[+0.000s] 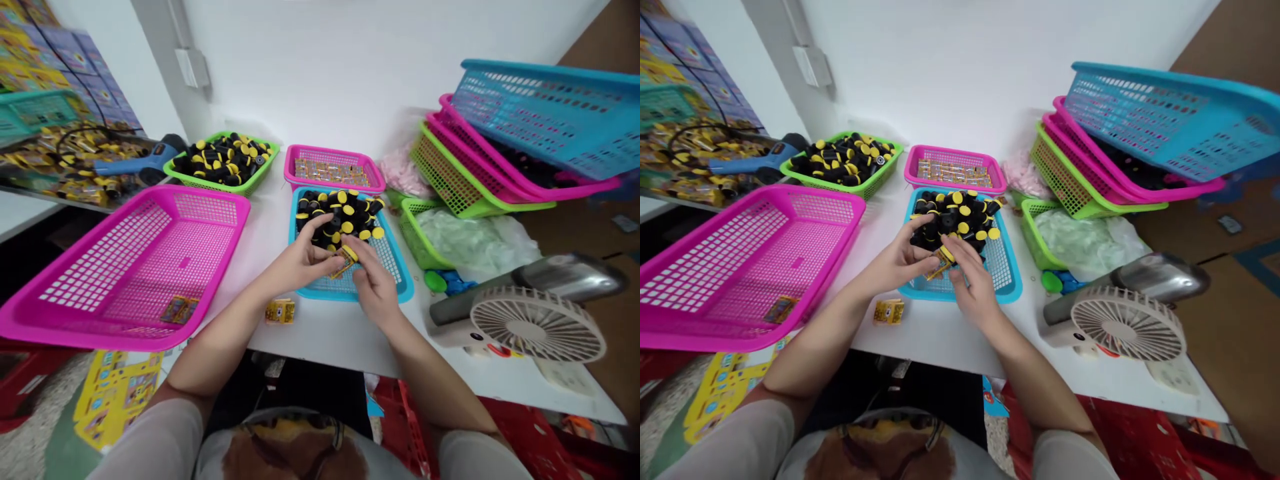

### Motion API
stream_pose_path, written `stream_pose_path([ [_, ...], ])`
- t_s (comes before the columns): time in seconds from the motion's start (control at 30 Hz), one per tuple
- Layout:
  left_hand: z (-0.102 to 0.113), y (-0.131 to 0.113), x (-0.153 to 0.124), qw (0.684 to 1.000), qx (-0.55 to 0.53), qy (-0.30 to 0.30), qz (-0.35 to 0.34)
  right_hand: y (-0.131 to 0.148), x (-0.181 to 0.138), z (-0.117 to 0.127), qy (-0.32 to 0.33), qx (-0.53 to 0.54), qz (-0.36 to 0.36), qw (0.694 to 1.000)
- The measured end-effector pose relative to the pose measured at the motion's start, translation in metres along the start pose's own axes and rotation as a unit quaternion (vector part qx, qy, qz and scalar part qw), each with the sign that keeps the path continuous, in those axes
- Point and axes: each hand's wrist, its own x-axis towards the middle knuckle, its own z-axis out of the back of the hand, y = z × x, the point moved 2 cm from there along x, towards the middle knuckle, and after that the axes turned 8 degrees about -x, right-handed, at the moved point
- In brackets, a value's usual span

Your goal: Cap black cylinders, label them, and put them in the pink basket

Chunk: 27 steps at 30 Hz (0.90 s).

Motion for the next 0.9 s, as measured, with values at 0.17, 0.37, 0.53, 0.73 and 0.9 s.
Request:
stream_pose_path([
  [0.17, 0.003, 0.004, 0.002, 0.996, 0.012, -0.082, -0.024, 0.02, -0.006, -0.007, -0.096, -0.245, 0.063, 0.963],
  [0.37, -0.006, 0.017, 0.005, 0.993, 0.026, -0.109, -0.037, 0.027, -0.004, -0.011, -0.133, -0.24, 0.065, 0.96],
  [0.53, -0.014, 0.015, 0.001, 1.0, -0.006, -0.017, 0.018, 0.036, -0.006, -0.008, -0.15, -0.21, 0.11, 0.96],
  [0.73, -0.017, 0.013, -0.006, 0.997, -0.004, 0.052, 0.061, 0.042, -0.015, -0.019, -0.116, -0.172, 0.134, 0.969],
  [0.9, -0.016, 0.009, -0.009, 0.996, 0.001, 0.092, 0.022, 0.039, -0.021, -0.022, -0.092, -0.185, 0.127, 0.97],
])
